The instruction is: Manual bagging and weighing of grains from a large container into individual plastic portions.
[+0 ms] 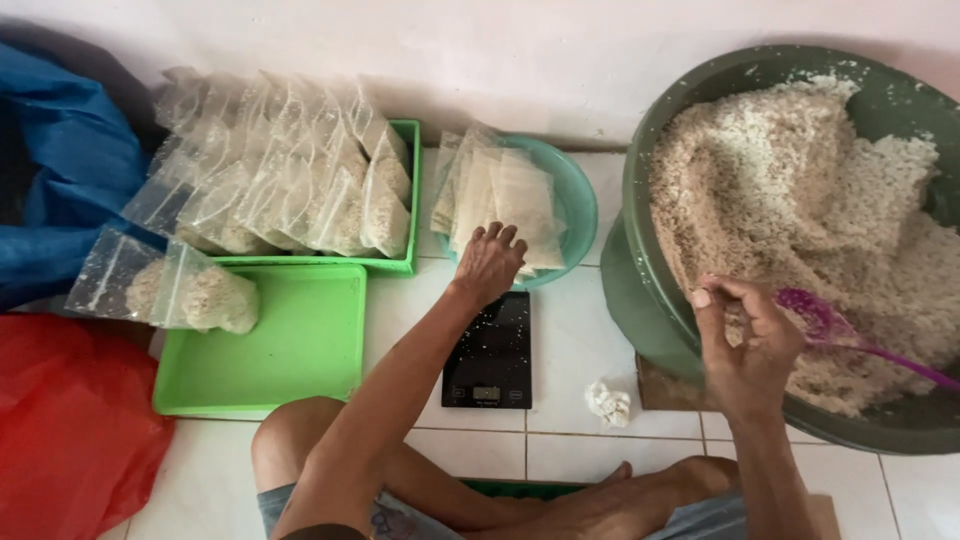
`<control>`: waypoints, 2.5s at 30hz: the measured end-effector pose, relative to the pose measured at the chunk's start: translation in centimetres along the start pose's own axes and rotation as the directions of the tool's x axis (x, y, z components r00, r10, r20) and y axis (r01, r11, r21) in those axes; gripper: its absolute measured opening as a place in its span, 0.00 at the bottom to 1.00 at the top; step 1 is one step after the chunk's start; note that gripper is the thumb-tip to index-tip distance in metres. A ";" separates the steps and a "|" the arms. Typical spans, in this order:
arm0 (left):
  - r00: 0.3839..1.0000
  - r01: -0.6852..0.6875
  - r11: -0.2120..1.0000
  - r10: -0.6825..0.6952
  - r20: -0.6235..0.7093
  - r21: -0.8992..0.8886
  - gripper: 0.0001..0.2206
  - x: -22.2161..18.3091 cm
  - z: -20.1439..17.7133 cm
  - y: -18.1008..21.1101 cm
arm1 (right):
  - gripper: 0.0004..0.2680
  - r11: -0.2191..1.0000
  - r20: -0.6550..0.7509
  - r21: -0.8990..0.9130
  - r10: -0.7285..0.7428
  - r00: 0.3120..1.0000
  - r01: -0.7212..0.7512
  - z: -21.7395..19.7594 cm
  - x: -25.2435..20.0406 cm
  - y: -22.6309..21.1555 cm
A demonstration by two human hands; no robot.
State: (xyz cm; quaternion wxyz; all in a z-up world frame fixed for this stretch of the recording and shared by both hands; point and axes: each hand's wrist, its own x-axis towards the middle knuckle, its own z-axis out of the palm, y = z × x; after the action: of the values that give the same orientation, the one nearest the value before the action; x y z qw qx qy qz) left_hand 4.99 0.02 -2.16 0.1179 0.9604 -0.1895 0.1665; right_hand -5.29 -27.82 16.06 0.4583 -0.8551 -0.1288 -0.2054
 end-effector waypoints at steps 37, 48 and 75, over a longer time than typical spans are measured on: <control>0.773 0.196 0.848 -0.442 -0.454 -0.492 0.07 -3.7 -10.5 1.2 | 0.04 0.938 -0.192 -0.013 -0.342 0.920 0.346 4.4 -3.2 0.8; 0.665 -0.094 0.803 -0.390 -0.638 -0.589 0.11 -9.5 -18.3 8.0 | 0.28 0.013 0.559 0.773 0.456 0.692 -0.634 13.8 1.1 -7.8; 0.999 -0.024 0.309 -0.037 -0.038 -0.951 0.48 -7.4 -24.7 12.4 | 0.46 0.879 0.270 0.477 -0.159 0.949 0.011 6.6 -4.6 -7.3</control>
State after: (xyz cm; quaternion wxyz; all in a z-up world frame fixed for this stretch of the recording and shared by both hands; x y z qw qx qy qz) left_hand -13.32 -1.61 19.84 0.6657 0.7035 -0.2441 0.0479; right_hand -10.75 -18.49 15.98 0.6167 -0.7333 -0.2809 -0.0554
